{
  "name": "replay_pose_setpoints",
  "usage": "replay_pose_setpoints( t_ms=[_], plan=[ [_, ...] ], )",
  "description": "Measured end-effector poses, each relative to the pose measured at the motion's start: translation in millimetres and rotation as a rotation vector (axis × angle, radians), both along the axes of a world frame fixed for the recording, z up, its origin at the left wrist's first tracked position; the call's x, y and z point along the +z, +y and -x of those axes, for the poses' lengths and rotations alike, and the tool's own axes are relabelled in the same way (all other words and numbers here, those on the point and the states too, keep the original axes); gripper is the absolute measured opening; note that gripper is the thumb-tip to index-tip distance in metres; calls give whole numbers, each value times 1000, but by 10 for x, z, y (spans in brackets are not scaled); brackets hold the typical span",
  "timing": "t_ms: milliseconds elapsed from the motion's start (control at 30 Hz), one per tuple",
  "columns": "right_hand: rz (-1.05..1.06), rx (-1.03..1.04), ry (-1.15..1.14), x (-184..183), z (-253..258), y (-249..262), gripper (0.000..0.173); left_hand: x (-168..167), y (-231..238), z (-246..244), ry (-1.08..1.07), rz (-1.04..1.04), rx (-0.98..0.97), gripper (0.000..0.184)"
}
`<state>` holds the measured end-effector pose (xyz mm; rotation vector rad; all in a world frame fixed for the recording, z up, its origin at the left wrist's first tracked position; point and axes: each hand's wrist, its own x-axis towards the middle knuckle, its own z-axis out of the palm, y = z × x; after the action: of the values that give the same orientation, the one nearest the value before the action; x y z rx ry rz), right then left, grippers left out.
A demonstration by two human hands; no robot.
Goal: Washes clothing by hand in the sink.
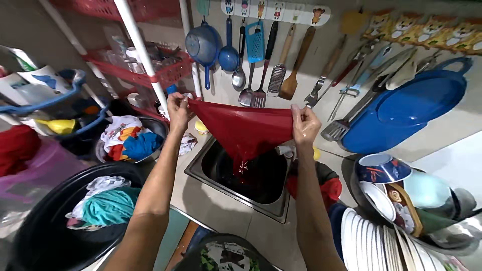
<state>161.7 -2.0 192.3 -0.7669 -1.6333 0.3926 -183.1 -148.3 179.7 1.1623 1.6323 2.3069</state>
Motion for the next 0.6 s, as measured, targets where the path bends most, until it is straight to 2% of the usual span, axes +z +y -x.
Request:
replay_pose_setpoints(
  t_ms=[133, 200, 267, 300, 333, 367, 467, 500, 533, 600],
  plan=[
    [-85, -61, -121, 508, -99, 96, 49, 298, -76, 77, 44, -56, -36, 20],
    [-152, -78, -125, 705, -17, 79, 48, 362, -53, 113, -37, -163, -140, 19],
    [-193, -51, -106, 839, 184, 39, 44, 212, 1, 39, -73, -150, -333, 32],
    [-181, -23, -115, 888, 317, 0, 42, 19, 30, -93, -18, -31, -434, 49],
    [-150, 24, -152, 918, 460, -49, 40, -215, 51, -322, 61, 171, -510, 59],
    [-104, 94, -236, 906, 604, -90, 38, -467, 75, -635, 107, 419, -559, 58],
    [99, 404, -763, 458, 932, -129, 28, -1247, 330, -1176, 220, 1095, -692, 62],
    [195, 517, -948, 198, 976, -159, 33, -1395, 369, -1199, 207, 1221, -696, 69],
    [288, 599, -1089, -114, 981, -191, 43, -1455, 378, -1185, 165, 1260, -681, 72],
    [534, 701, -1169, -811, 877, -200, 60, -1299, 366, -1176, 65, 1157, -640, 60]
  ],
)
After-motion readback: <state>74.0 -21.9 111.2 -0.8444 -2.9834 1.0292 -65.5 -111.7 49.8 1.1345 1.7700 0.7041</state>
